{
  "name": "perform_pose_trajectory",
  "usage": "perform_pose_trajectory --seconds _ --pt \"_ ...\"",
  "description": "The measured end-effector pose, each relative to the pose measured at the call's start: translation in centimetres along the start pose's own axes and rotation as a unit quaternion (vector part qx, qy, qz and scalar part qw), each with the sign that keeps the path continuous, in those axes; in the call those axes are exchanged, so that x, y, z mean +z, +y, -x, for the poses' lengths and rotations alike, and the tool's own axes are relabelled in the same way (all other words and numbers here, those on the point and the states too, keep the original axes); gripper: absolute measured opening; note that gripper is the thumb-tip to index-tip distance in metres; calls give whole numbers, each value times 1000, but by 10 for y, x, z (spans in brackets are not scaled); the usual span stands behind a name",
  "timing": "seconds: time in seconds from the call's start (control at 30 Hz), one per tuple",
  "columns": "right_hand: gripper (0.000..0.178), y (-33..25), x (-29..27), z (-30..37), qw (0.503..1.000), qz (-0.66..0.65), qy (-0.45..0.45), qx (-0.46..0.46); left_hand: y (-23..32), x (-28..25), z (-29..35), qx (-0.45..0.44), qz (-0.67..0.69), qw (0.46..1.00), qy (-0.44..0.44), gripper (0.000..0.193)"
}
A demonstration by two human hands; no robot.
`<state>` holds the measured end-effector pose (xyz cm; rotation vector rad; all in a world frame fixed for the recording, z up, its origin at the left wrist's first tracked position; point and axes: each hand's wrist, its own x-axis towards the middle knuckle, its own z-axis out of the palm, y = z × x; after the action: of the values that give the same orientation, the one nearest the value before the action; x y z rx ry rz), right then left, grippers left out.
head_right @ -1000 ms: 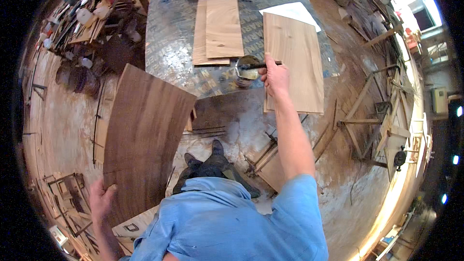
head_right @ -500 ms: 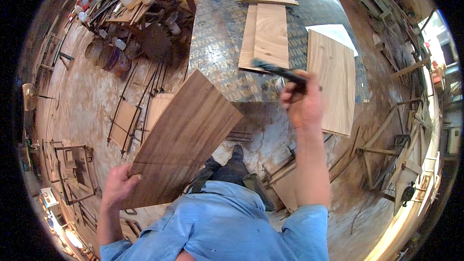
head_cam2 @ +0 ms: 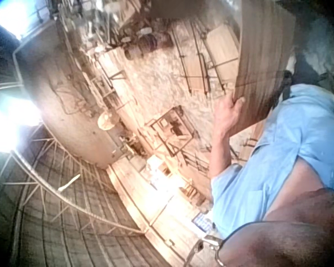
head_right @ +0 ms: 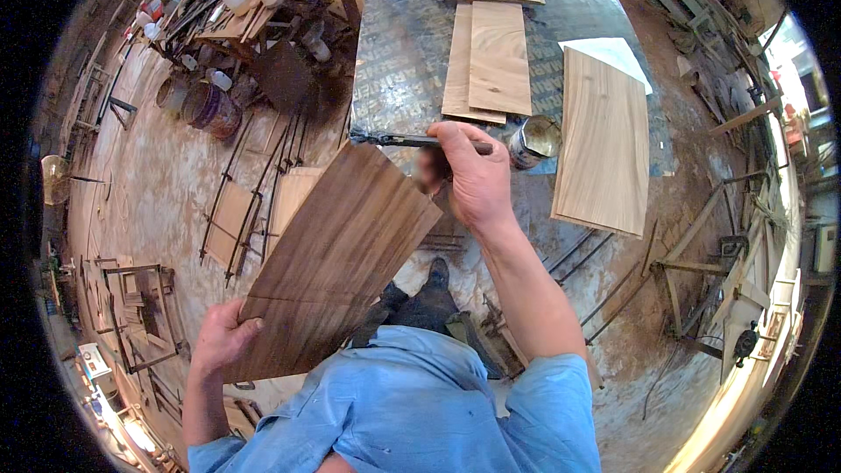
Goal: The person assembles a wooden panel by hammering a thin wooden strip into a groove along the edge of a larger board. They repeatedly tap the strip with a hammer to secure it, then inspect the fit and alignment of the joined pieces.
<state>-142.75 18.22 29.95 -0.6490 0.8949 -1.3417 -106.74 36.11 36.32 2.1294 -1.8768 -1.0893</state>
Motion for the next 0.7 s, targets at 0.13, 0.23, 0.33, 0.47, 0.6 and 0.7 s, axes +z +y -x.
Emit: perform_pose_trajectory --seconds 0.13,0.23,0.33,0.47,0.6,0.7 --pt "28 6 3 -3 1000 2 -2 22 -5 0 1 14 -27 1000 6 19" --pt "30 8 2 -7 1000 17 20 16 -8 0 3 7 -28 1000 -1 19" --pt "31 8 0 -8 1000 7 26 0 -9 0 4 -3 -2 1000 -7 19" --pt "29 11 3 -1 1000 4 0 25 -6 -2 4 -13 6 1000 -16 19" --pt "25 12 7 -2 999 39 11 16 -6 -4 4 -17 0 1000 -23 19" --pt "24 9 1 -7 998 20 51 -15 -11 -5 7 -14 2 1000 -26 19"
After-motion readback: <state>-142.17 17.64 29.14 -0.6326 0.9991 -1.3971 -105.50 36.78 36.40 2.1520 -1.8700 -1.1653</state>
